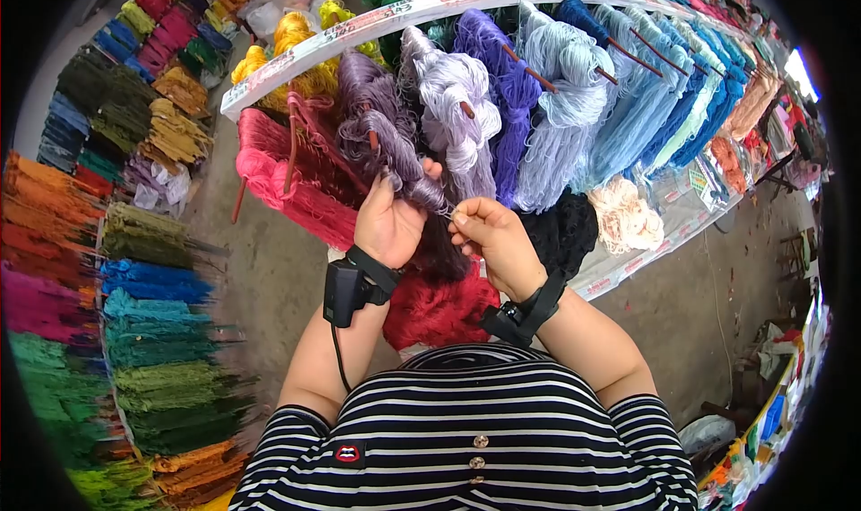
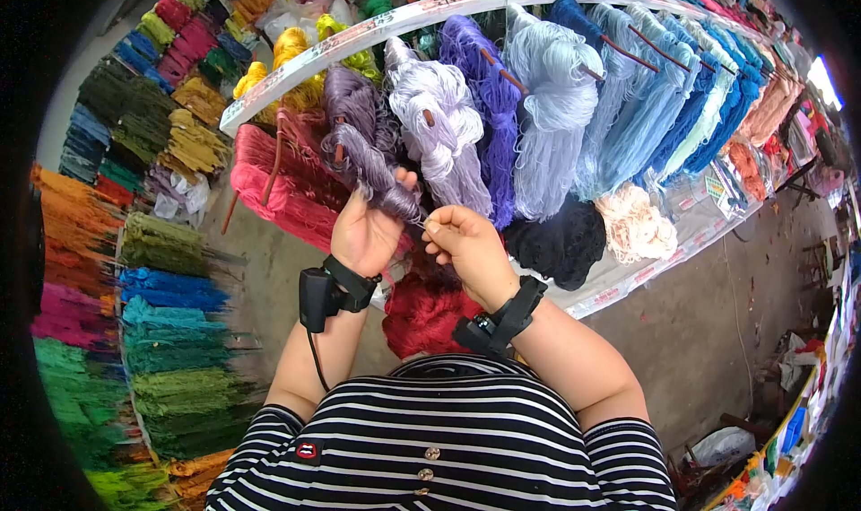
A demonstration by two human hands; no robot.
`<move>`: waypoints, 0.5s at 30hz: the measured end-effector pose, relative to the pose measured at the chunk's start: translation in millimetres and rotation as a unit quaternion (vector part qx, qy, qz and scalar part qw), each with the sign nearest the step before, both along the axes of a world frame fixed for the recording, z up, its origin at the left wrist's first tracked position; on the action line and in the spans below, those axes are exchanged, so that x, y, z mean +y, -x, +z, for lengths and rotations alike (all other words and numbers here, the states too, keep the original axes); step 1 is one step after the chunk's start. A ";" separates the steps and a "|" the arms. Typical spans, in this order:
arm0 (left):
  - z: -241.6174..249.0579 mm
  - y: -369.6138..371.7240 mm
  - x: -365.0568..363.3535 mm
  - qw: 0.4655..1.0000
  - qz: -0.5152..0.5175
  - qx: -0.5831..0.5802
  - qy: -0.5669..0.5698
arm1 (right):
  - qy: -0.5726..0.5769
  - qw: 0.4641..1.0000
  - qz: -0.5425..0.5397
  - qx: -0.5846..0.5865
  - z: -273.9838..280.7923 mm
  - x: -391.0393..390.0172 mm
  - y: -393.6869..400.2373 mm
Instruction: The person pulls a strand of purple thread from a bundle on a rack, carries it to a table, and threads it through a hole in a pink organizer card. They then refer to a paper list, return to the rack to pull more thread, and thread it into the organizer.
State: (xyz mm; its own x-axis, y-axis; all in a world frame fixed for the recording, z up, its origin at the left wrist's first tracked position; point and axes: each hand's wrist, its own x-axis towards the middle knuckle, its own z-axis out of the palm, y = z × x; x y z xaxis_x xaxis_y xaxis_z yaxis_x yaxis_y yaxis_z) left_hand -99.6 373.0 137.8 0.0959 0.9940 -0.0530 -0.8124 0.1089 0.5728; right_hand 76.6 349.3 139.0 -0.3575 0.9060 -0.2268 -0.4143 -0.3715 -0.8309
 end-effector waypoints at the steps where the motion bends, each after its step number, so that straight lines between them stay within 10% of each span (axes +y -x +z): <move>1: 2.2 -3.6 -3.6 1.000 -0.023 0.000 -0.019 | -0.003 1.000 -0.002 0.001 -0.1 0.2 0.8; 8: 10.7 -24.0 -18.1 0.937 0.053 0.337 -0.070 | -0.018 1.000 0.001 -0.014 -6.6 2.6 -2.7; 15: 13.1 -22.7 -16.6 0.990 -0.003 0.138 -0.014 | -0.006 1.000 0.002 -0.005 -8.4 2.0 -6.5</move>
State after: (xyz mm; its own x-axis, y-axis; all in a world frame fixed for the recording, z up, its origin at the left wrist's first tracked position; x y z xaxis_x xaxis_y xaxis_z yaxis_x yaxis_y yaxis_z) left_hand -76.8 356.4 150.9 0.0870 0.9949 -0.0510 -0.6232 0.0943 0.7763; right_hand 83.2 351.3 130.6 -0.3583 0.9075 -0.2194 -0.4051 -0.3628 -0.8392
